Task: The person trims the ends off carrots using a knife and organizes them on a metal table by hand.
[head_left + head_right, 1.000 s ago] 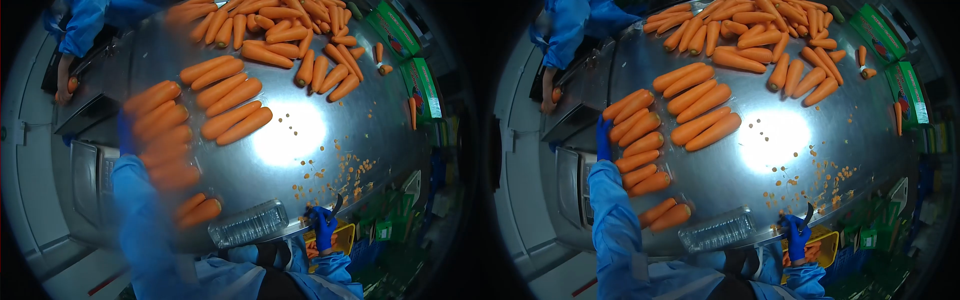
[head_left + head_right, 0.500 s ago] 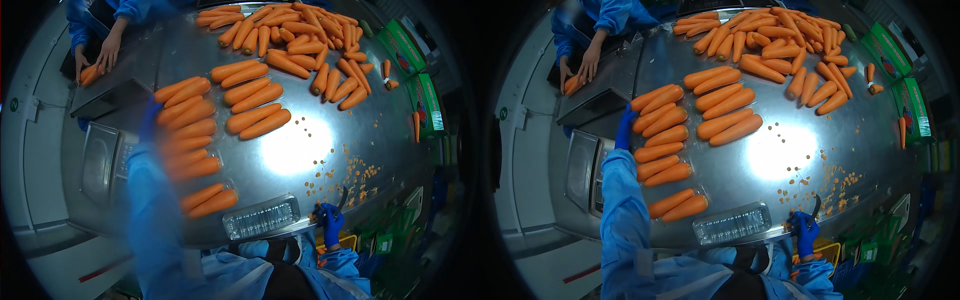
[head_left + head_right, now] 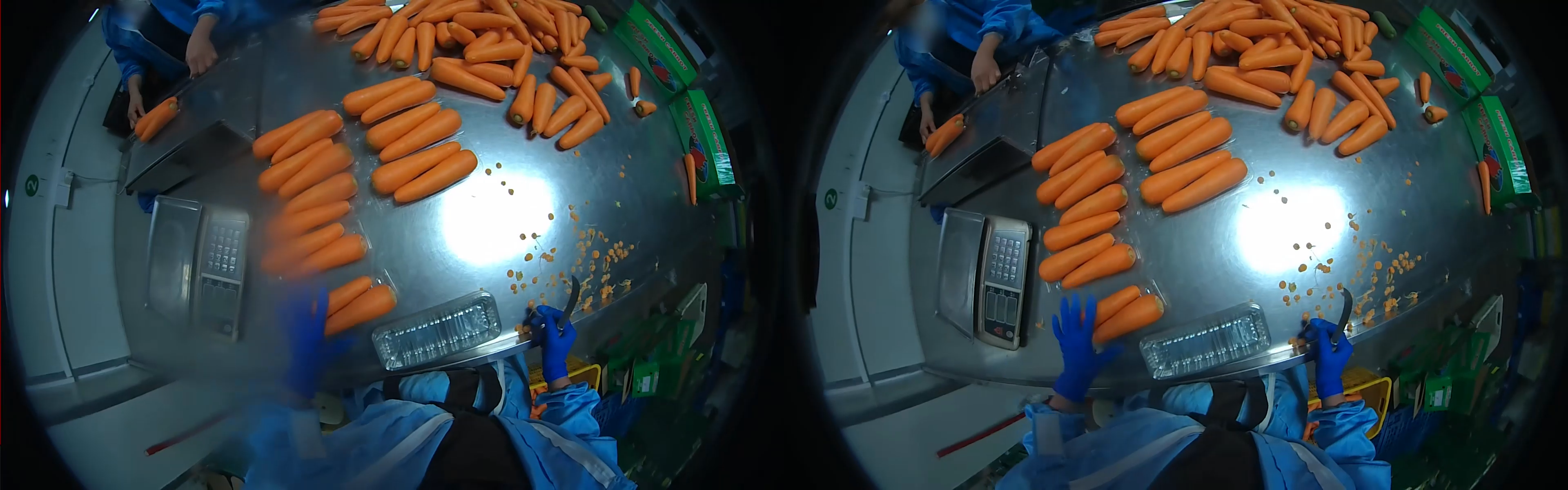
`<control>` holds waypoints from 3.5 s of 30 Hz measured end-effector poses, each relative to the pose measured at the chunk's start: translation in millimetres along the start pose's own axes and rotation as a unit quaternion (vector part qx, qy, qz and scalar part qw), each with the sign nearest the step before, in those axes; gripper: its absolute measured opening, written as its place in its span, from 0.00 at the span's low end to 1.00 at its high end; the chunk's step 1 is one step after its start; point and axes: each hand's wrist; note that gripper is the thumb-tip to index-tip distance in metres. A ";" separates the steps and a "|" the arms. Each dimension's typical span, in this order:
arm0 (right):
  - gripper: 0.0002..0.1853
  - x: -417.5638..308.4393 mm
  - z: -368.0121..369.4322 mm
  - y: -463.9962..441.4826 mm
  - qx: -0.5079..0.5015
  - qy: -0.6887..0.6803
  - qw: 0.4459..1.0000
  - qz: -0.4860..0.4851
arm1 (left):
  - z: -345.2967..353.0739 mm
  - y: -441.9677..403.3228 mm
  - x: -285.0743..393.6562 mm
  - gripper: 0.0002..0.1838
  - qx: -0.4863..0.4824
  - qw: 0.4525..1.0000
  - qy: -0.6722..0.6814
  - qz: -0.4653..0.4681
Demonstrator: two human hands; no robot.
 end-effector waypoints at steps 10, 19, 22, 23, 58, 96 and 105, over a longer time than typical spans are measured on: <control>0.10 0.9 0.1 -1.2 0.002 -0.020 1.000 -0.009 | 39.8 -37.2 -47.2 0.49 0.062 0.990 -0.116 0.045; 0.10 -2.6 -3.2 1.7 -0.018 -0.025 1.000 0.001 | 37.9 -87.5 -71.4 0.53 0.093 0.981 -0.140 0.097; 0.10 -4.0 -0.2 3.8 -0.017 -0.028 0.999 -0.009 | 39.6 -101.7 -78.3 0.53 0.094 0.984 -0.118 0.097; 0.10 -2.2 0.5 3.7 -0.014 -0.028 0.999 -0.014 | 39.4 -106.8 -79.8 0.53 0.098 0.982 -0.127 0.096; 0.11 -4.9 -0.3 5.0 0.002 -0.049 0.999 0.008 | 13.8 -81.4 102.6 0.23 -0.128 0.933 0.317 0.108; 0.10 8.8 -1.5 4.3 0.008 -0.072 0.997 -0.039 | 44.6 -108.2 63.5 0.10 -0.111 0.858 0.499 -0.039; 0.11 9.2 -2.9 4.5 -0.001 -0.076 0.997 -0.017 | 20.4 -158.3 2.5 0.07 -0.028 0.937 0.347 0.016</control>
Point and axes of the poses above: each hand's wrist, its own y-axis away from the middle knuckle, its own z-axis out of the palm, x = y × z, and after that the axes turned 5 degrees about -y, right-handed
